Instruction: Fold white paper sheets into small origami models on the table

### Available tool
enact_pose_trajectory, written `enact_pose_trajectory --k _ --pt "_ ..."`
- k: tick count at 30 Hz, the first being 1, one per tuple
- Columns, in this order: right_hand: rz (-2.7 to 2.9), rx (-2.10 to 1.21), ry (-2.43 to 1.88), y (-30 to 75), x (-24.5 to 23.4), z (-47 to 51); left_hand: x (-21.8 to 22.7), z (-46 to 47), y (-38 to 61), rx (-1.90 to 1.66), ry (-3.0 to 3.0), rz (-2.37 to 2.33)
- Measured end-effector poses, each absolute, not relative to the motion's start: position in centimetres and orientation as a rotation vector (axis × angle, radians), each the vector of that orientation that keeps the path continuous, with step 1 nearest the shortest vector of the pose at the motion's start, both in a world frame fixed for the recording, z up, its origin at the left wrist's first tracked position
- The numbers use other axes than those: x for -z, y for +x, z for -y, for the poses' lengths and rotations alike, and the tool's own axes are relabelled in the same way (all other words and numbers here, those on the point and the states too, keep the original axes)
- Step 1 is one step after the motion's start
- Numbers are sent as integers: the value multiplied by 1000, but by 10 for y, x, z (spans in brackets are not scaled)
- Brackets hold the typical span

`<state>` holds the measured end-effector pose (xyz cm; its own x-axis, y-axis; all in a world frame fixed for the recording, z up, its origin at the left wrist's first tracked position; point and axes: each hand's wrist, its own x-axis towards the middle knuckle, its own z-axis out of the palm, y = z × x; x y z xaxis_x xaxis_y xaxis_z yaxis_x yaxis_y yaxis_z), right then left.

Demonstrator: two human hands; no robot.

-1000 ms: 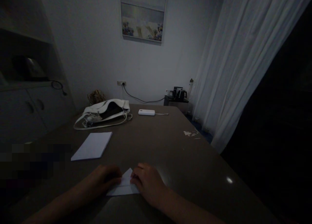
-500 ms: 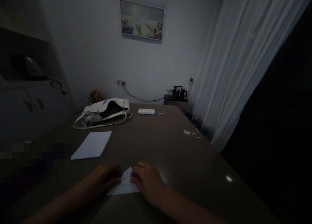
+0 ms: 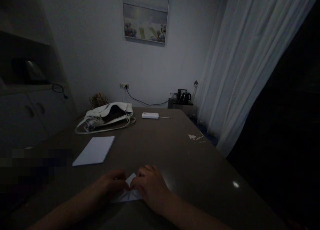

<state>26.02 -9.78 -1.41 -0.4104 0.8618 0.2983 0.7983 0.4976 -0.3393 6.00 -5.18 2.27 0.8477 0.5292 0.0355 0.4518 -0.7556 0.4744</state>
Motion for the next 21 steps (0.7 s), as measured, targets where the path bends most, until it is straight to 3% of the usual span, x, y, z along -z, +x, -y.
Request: enact_pose_trajectory --k 10,21 --pt "2460 -178 -1365 262 3 102 -3 45 61 -194 2604 -709" --pt "2608 -238 -1477 278 -31 110 -23 54 60 -171 2703 -709"
